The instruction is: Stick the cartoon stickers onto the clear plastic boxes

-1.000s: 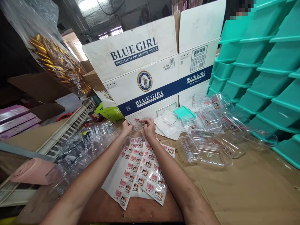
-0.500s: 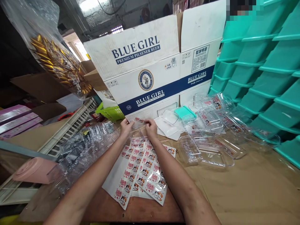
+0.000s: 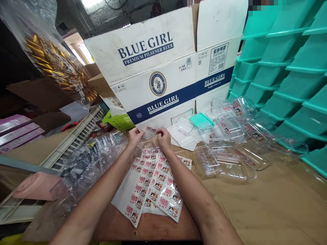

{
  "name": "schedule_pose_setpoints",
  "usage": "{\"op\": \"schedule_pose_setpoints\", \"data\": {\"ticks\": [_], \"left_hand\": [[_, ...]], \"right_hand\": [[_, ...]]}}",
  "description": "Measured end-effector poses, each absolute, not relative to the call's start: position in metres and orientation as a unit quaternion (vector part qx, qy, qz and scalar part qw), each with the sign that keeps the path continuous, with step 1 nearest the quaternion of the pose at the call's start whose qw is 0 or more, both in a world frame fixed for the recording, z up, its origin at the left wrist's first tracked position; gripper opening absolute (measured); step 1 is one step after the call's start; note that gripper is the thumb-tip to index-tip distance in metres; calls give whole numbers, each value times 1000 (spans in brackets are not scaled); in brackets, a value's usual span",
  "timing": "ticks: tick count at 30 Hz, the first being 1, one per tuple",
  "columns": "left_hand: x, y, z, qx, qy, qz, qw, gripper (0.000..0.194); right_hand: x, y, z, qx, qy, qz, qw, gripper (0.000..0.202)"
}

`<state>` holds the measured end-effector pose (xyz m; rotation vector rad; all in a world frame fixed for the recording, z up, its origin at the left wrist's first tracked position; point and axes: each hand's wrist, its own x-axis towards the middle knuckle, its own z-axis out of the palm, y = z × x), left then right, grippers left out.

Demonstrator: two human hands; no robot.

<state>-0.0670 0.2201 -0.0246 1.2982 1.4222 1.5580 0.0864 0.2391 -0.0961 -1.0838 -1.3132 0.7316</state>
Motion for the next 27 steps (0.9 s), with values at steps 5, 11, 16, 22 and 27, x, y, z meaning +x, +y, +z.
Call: {"op": "schedule_pose_setpoints", "data": {"ticks": [5,11,16,22,27], "left_hand": [[-69,219,-25,504,545,584,328,27],[-70,218,-23,507,537,580,344,32],[-71,218,-22,504,531,582,354,38],[-71,218,-23,505,524,581,365,45],[-72,217,-22,513,519,574,371,49]], "right_hand": [[86,237,-93,-473,-565,307,601,22],[86,234,-90,-472,-563,304,606,16],[87,232,-87,-470,-564,302,608,11],[87,233,-88,-477,-567,297,603,17],[87,235,-90,-485,-569,297,593,25]]}}
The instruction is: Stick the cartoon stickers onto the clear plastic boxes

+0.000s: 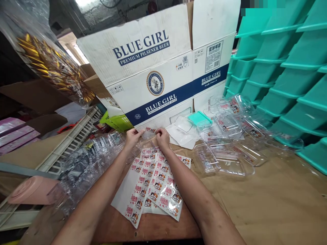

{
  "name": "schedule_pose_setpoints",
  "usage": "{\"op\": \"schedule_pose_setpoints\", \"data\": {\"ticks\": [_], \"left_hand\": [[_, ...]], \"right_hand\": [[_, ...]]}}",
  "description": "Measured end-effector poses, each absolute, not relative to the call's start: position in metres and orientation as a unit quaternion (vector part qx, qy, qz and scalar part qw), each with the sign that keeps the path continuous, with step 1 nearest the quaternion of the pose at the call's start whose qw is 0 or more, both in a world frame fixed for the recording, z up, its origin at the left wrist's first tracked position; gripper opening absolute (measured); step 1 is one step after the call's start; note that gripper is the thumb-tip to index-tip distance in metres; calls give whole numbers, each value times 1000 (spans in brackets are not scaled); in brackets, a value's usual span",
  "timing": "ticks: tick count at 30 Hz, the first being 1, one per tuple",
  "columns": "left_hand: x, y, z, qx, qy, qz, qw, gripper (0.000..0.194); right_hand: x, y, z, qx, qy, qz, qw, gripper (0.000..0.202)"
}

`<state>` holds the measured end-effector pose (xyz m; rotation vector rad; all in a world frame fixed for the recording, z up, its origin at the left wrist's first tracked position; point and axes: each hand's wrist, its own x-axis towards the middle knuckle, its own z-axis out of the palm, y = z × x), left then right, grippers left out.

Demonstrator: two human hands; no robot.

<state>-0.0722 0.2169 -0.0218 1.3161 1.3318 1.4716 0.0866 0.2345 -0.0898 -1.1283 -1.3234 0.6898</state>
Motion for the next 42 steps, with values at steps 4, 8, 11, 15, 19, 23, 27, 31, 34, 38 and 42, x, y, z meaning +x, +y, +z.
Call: {"op": "schedule_pose_setpoints", "data": {"ticks": [4,8,11,15,19,23,27,31,34,38,42], "left_hand": [[-76,215,-21,519,516,561,387,55],[-74,217,-22,509,524,569,378,52],[-69,220,-24,500,526,582,367,51],[-68,218,-23,502,517,582,378,52],[-75,214,-20,521,503,559,404,52],[-78,214,-21,536,492,549,411,46],[-77,218,-27,543,490,550,404,35],[-77,221,-31,553,484,550,396,27],[-78,221,-33,560,486,548,387,23],[-78,222,-35,575,502,526,375,18],[-76,222,-34,586,536,488,361,21]], "right_hand": [[87,235,-91,-491,-570,294,590,26],[86,234,-90,-493,-569,289,592,21],[85,230,-82,-488,-572,277,598,15],[85,223,-62,-465,-605,252,595,14],[82,216,-44,-456,-649,222,567,8],[72,215,-40,-466,-680,191,532,5],[62,219,-38,-474,-699,168,509,10],[57,220,-35,-471,-709,155,501,13],[55,218,-33,-471,-705,153,507,15],[55,215,-30,-473,-684,161,531,12],[66,217,-31,-490,-633,189,569,17]]}}
